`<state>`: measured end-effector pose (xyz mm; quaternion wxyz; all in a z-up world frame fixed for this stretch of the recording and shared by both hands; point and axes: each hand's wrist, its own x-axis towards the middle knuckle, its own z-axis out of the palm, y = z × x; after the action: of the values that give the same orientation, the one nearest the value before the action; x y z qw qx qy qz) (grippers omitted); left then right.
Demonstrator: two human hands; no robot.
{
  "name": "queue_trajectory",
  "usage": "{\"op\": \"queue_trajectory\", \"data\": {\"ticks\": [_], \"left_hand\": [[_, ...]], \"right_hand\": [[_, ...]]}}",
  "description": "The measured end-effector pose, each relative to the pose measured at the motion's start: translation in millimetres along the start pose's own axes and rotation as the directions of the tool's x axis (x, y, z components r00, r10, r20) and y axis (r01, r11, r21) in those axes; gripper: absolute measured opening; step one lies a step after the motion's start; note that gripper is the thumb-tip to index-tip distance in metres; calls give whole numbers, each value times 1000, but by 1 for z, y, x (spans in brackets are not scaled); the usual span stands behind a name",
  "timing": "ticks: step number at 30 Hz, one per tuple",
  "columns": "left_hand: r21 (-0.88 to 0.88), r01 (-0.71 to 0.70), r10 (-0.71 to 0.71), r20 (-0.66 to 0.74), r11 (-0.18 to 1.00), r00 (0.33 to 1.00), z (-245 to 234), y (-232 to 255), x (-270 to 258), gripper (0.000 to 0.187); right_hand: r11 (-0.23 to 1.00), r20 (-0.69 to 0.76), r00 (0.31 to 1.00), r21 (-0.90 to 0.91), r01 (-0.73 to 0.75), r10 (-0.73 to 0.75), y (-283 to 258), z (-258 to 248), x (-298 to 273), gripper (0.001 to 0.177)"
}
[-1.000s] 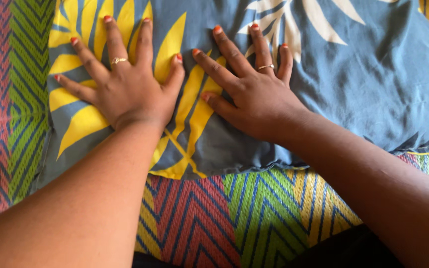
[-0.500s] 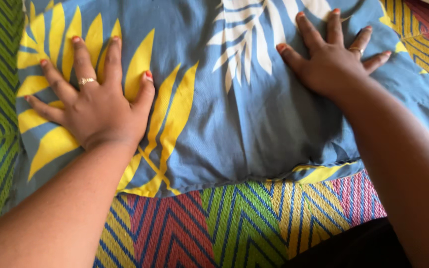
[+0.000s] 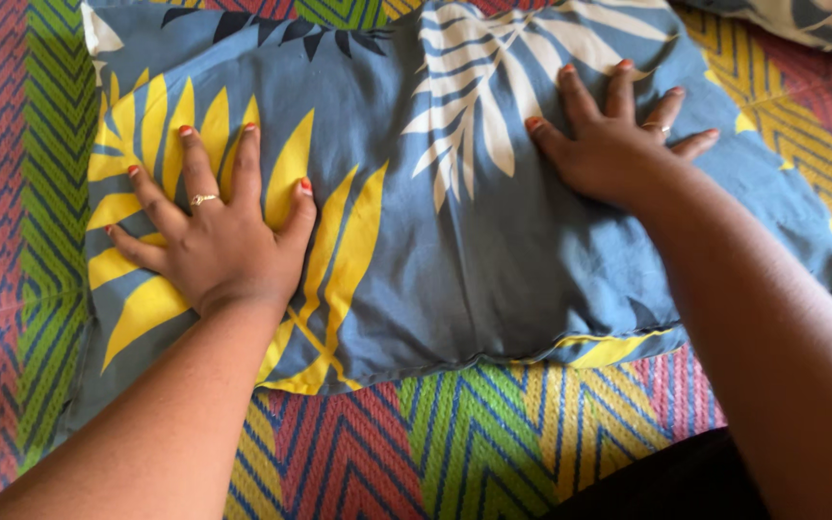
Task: The person removes a blue and yellow leaf-patterned pillowcase from a pillow by pulling it off. They then smooth the exposed brown patterned pillow and place it on the bed.
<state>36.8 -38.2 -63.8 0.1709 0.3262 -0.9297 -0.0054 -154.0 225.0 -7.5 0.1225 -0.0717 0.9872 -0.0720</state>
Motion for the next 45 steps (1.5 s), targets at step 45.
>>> {"op": "queue_trajectory", "data": {"ticks": [45], "left_hand": [[98,-179,48,740,979,671,-145,-8,-21,77]], "right_hand": [[820,169,803,73,568,-572,80,3,-103,67]]}}
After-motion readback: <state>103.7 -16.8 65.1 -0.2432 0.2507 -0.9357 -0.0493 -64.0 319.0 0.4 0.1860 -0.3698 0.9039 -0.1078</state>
